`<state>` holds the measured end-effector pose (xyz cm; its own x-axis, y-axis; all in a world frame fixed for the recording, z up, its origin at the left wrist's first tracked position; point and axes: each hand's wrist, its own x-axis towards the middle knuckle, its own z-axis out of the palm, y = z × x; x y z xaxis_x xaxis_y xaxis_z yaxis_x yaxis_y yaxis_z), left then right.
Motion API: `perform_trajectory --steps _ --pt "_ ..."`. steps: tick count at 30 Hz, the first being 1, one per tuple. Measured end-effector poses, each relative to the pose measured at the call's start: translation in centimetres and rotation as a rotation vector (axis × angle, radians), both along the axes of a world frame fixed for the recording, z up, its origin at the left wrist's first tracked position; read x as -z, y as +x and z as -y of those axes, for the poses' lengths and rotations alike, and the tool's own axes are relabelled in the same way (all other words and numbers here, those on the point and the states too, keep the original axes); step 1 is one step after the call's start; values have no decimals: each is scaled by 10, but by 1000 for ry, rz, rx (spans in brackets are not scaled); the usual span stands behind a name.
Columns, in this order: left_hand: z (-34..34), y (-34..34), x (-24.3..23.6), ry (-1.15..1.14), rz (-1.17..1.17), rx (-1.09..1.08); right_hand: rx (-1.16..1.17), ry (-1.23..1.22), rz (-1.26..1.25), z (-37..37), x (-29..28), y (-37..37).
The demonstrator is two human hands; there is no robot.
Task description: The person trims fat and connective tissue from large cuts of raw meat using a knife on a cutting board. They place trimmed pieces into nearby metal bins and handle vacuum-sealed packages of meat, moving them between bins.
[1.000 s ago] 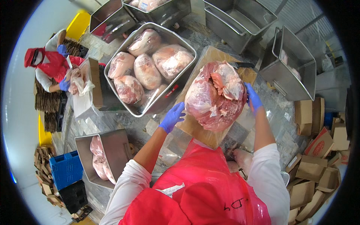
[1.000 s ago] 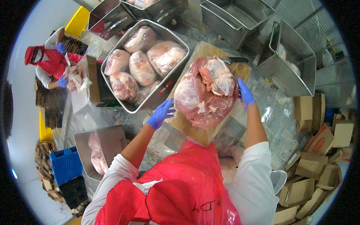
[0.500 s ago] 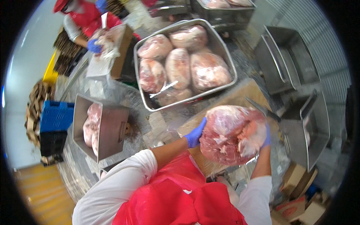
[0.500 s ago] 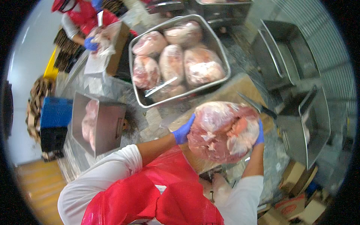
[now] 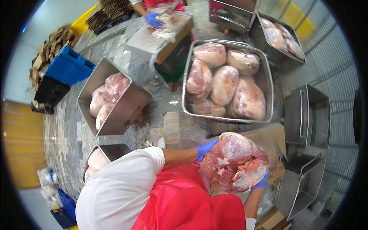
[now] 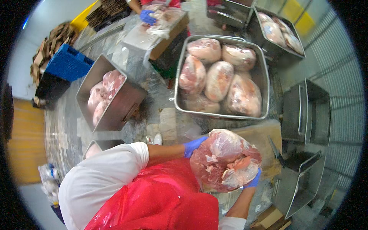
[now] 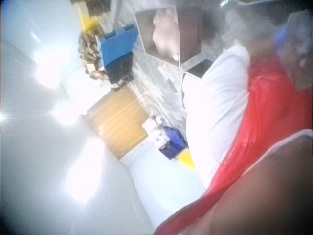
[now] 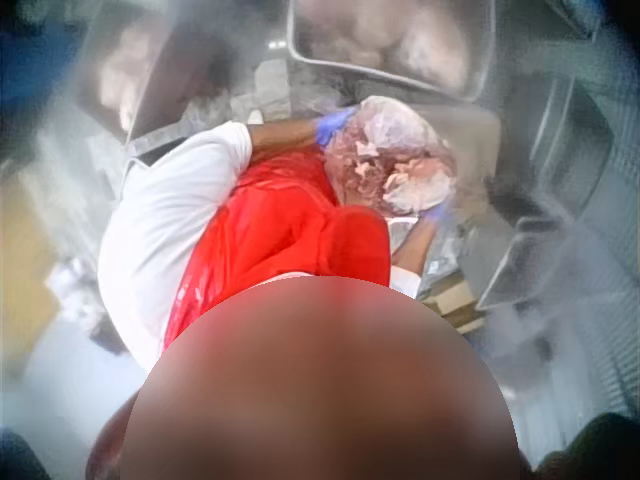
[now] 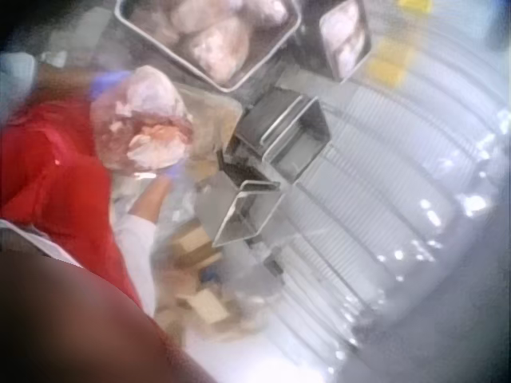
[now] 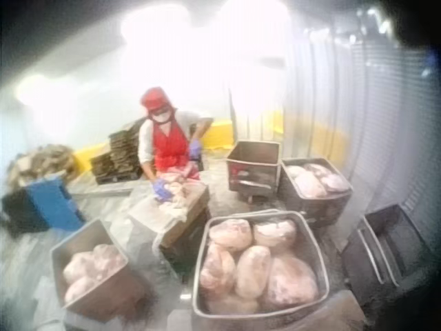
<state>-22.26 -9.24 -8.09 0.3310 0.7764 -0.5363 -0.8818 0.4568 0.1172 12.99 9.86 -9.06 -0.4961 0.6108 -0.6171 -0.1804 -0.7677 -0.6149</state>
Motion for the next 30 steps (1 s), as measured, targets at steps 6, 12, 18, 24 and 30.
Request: perform_trajectory --steps 6,12,18,24,30 --pt "138 -103 -16 45 -29 -174 -112 -183 -25 107 -92 -172" --pt "297 -214 -120 -36 -78 -483 -451 -180 -31 172 -113 -356" --pt "434 -341 -181 94 -325 -965 -764 30 -122 261 -238 -608" --pt "542 -422 -202 256 -62 -1423 -1134 -22 -450 346 -344 -749" --pt "635 -469 -55 5 -175 -1757 -1423 387 -159 401 -348 -745"
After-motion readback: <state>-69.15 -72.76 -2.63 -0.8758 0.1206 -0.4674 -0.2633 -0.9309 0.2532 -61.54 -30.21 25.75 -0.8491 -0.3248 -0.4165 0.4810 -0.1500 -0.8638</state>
